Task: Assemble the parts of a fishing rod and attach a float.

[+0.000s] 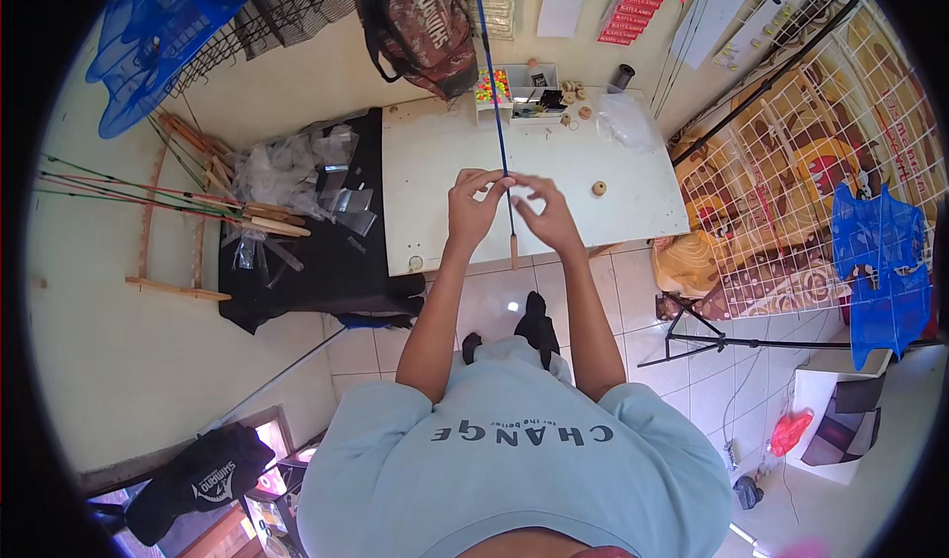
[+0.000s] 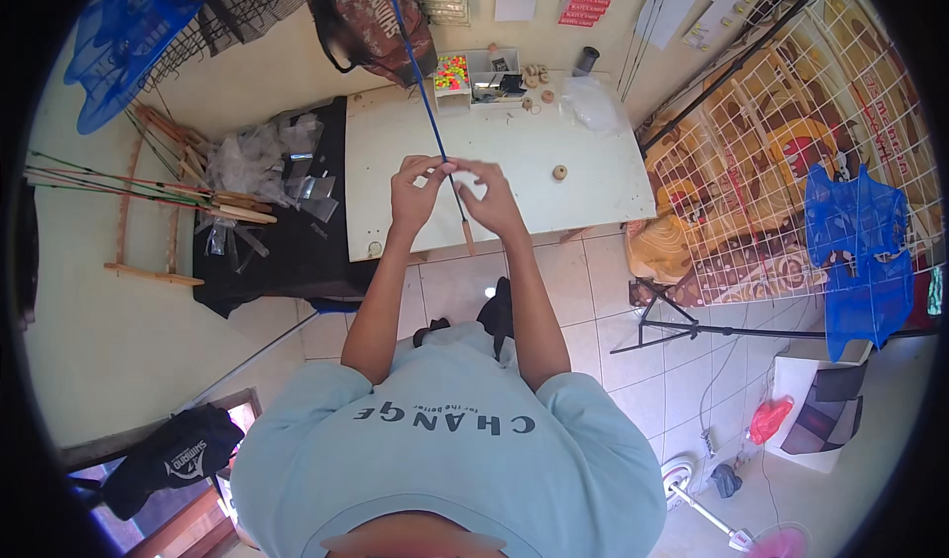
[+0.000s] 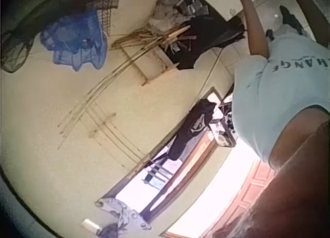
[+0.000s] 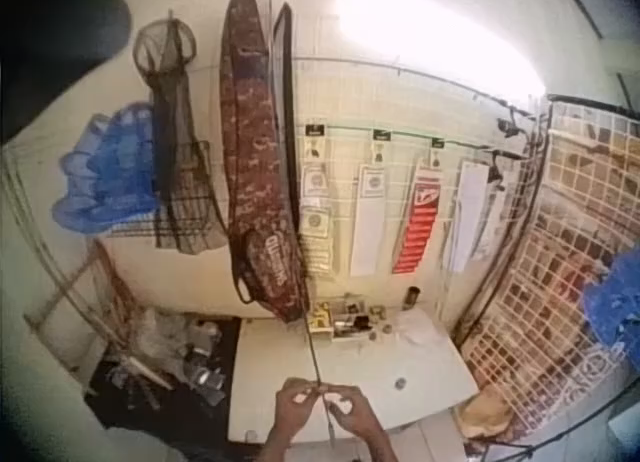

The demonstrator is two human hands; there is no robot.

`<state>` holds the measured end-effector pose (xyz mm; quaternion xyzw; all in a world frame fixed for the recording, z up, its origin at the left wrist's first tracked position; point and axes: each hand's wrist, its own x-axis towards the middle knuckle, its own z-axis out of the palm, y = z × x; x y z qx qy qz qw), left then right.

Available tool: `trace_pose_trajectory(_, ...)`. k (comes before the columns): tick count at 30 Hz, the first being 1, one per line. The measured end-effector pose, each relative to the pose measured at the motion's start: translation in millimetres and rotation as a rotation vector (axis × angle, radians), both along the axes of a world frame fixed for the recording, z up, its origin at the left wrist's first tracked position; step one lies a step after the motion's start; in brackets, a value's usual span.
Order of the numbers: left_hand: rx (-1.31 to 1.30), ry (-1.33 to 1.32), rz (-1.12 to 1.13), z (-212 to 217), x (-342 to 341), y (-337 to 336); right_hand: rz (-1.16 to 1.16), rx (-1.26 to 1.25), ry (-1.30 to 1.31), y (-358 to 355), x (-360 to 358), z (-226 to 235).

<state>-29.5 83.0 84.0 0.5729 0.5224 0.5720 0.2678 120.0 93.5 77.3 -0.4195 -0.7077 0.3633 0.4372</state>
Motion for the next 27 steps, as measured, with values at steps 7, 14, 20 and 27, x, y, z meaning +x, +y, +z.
trace_pose_trajectory(7,0.093,-0.028,0.021,32.2,25.7,31.8,-0.065,-0.061,-0.044,13.7,20.1,-10.7)
trace_pose_trajectory(14,0.14,-0.049,0.057,45.4,56.1,60.9,-0.228,0.005,0.023,62.7,45.8,-1.3)
trace_pose_trajectory(20,0.071,-0.114,0.121,29.5,78.0,78.3,-0.386,0.197,-0.181,89.2,72.7,-2.8)
trace_pose_trajectory(27,-0.131,-0.138,0.127,-3.6,105.7,93.8,-0.445,0.174,-0.316,107.7,103.6,-29.1)
